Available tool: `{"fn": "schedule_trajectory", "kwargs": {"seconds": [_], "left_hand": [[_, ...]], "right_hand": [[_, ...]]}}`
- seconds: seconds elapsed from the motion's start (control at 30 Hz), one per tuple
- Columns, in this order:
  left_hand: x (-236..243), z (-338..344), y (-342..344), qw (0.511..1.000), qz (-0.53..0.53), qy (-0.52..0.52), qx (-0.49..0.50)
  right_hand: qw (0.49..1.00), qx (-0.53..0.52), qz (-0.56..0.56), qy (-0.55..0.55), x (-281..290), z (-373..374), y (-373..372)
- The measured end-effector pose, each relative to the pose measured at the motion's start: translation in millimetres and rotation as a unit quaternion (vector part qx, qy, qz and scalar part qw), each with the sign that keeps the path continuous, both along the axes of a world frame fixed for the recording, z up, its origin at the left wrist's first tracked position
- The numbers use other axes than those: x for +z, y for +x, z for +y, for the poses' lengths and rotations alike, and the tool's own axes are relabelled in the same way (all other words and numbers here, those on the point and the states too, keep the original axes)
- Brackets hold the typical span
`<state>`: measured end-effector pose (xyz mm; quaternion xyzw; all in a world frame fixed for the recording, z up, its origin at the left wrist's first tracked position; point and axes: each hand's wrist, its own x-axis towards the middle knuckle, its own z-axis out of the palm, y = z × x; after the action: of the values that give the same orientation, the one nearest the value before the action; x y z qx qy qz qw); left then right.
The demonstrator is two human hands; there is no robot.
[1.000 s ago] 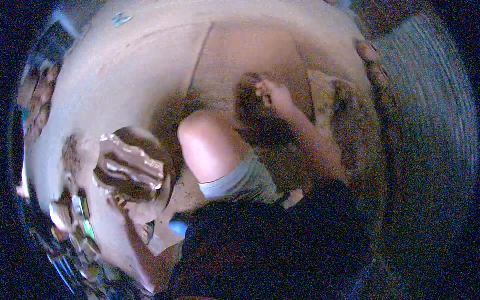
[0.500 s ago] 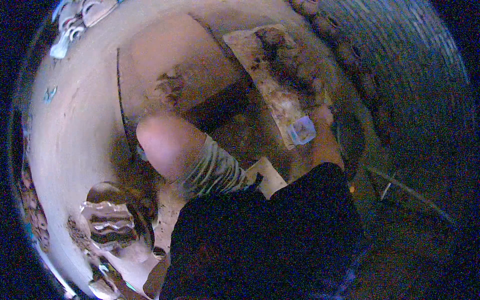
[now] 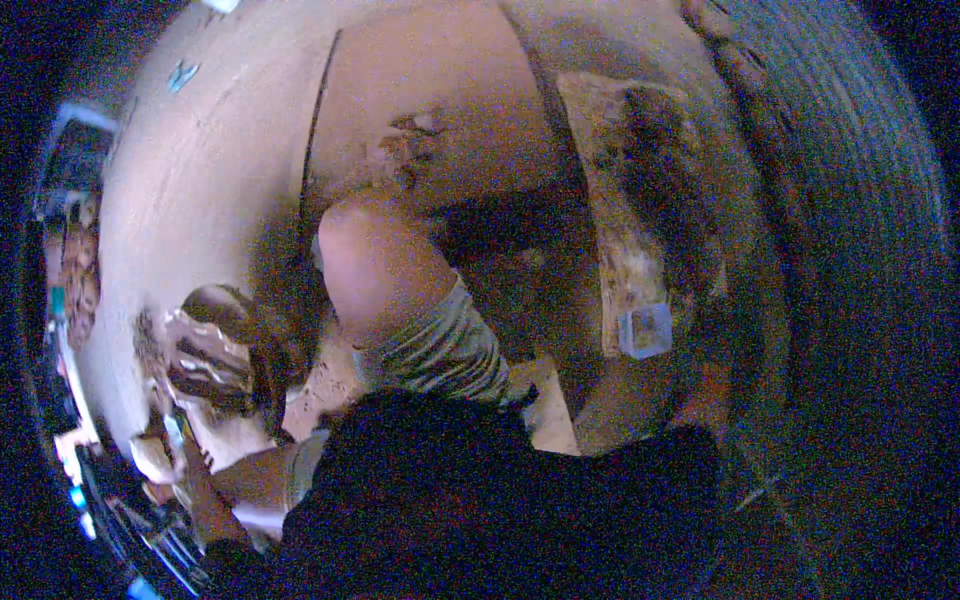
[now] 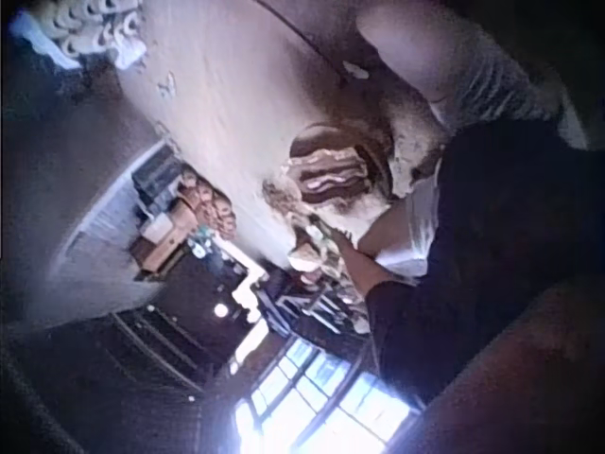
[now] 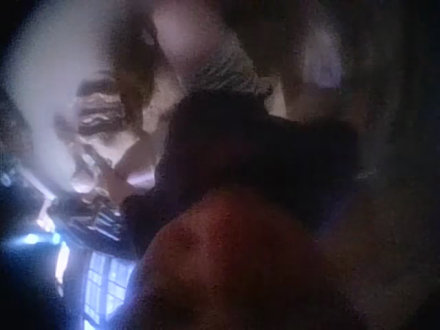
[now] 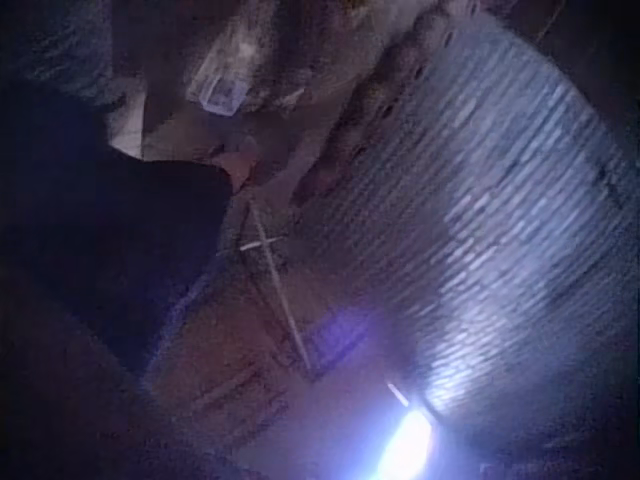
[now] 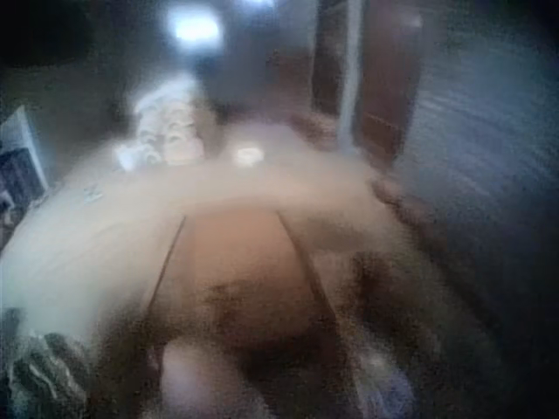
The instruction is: The person shapes clay inside a mold by pressing and smoothing clay with their fingers, picking up clay, rolling it by hand, and smoothing it into the mold.
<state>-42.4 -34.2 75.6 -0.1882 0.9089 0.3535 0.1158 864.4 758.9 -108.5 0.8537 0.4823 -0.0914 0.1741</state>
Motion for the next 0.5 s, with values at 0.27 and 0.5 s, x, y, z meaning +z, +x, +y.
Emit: {"fn": "schedule_trajectory", "kwargs": {"seconds": [0.27, 0.5], "left_hand": [[3, -39, 32, 0.998, -0.022, -0.012, 0.055], [2, -46, 19, 0.997, 0.027, 0.058, -0.050]], "right_hand": [[0.999, 0.046, 0.006, 0.005, 9, 42, -13], [0.947, 0.249, 0.176, 0.098, 62, 102, -145]]}}
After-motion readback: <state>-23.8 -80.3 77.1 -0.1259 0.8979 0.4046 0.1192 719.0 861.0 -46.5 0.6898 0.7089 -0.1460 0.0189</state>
